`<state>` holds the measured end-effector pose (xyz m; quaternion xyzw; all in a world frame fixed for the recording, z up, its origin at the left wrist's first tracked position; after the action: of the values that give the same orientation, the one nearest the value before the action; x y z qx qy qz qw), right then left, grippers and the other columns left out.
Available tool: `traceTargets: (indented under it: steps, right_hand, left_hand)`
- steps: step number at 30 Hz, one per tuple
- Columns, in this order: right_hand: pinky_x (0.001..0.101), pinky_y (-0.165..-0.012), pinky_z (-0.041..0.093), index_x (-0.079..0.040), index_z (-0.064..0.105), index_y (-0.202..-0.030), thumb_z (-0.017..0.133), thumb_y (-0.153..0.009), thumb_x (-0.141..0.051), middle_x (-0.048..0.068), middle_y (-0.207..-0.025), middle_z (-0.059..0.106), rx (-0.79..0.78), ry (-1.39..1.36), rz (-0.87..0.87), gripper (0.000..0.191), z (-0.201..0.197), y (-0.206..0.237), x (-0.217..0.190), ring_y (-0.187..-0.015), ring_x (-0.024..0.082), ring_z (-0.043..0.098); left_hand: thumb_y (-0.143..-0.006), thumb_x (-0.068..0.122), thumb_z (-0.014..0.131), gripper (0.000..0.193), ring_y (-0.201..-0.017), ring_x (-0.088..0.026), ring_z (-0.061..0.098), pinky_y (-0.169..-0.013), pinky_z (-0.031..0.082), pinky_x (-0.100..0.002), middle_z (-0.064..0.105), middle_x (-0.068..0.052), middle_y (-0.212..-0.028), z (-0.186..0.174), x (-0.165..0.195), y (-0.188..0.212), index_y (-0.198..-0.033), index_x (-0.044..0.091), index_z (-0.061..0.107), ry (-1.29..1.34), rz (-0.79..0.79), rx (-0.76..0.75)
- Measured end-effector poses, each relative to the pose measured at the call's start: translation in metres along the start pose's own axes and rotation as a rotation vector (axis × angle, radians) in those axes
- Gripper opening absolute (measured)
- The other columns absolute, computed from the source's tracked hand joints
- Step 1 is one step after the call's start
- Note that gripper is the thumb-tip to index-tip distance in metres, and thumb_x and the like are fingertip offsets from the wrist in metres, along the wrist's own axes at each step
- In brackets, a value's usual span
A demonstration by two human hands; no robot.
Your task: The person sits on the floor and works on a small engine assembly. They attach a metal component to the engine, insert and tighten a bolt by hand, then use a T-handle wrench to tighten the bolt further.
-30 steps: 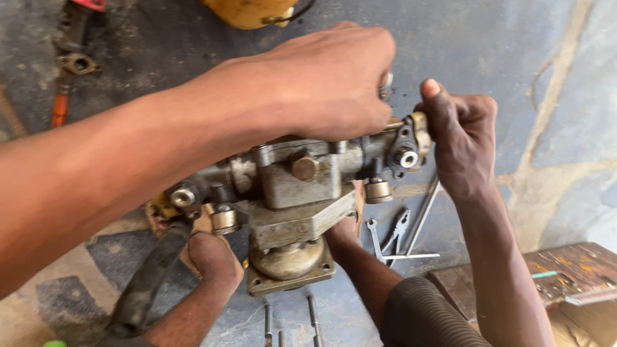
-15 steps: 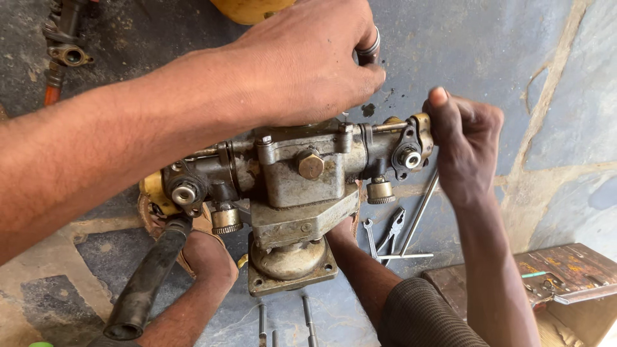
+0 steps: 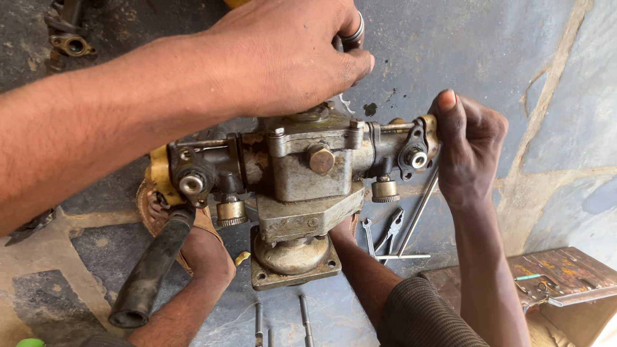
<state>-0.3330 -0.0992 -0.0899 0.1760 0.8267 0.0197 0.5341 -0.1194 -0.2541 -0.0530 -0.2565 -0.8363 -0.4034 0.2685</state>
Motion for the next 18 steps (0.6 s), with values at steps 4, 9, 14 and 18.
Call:
traceTargets:
  steps: [4, 9, 14, 18]
  right_hand:
    - [0.0266, -0.065, 0.033, -0.002, 0.057, -0.090, 0.054, -0.118, -0.043, 0.006, -0.086, 0.056, -0.120, -0.030, -0.182, 0.050, -0.002, 0.000, -0.016, -0.075, 0.009, 0.047]
    - [0.0285, -0.063, 0.041, 0.000, 0.061, -0.098, 0.064, -0.115, -0.042, 0.006, -0.091, 0.058, -0.213, -0.113, -0.255, 0.044, 0.001, 0.004, -0.027, -0.075, 0.008, 0.051]
    - [0.0254, -0.053, 0.026, -0.010, 0.052, -0.069, 0.060, -0.117, -0.042, -0.003, -0.062, 0.046, -0.042, -0.080, -0.185, 0.057, 0.002, 0.010, -0.003, -0.055, 0.004, 0.036]
    - [0.0256, -0.048, 0.021, -0.013, 0.047, -0.060, 0.058, -0.107, -0.048, -0.004, -0.055, 0.044, -0.008, -0.149, -0.041, 0.060, 0.005, 0.021, 0.008, -0.047, 0.005, 0.032]
  left_hand:
    - [-0.099, 0.040, 0.060, 0.035, -0.061, -0.020, 0.070, -0.061, 0.056, -0.038, 0.072, -0.010, -0.071, -0.004, -0.001, 0.001, -0.108, 0.009, 0.075, -0.028, 0.024, 0.013]
    - [-0.100, 0.042, 0.059, 0.035, -0.058, -0.020, 0.067, -0.057, 0.055, -0.039, 0.068, -0.008, -0.069, -0.006, -0.014, 0.013, -0.105, 0.011, 0.074, -0.066, -0.016, 0.033]
    - [-0.101, 0.045, 0.058, 0.036, -0.056, -0.020, 0.064, -0.056, 0.054, -0.039, 0.067, -0.007, -0.067, -0.007, -0.021, 0.024, -0.103, 0.013, 0.073, -0.086, -0.021, 0.049]
    - [-0.100, 0.043, 0.059, 0.033, -0.056, -0.019, 0.065, -0.058, 0.054, -0.038, 0.068, -0.006, -0.066, -0.014, -0.025, 0.025, -0.099, 0.014, 0.075, -0.082, -0.024, 0.060]
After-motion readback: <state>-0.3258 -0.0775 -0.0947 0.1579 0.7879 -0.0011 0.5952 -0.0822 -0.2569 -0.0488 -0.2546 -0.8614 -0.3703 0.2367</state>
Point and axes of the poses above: each hand's wrist, its own y-axis away from the middle knuckle, its own z-axis out of the palm, x = y × z, the point moved 8 cm from there along -y, towards the middle knuckle
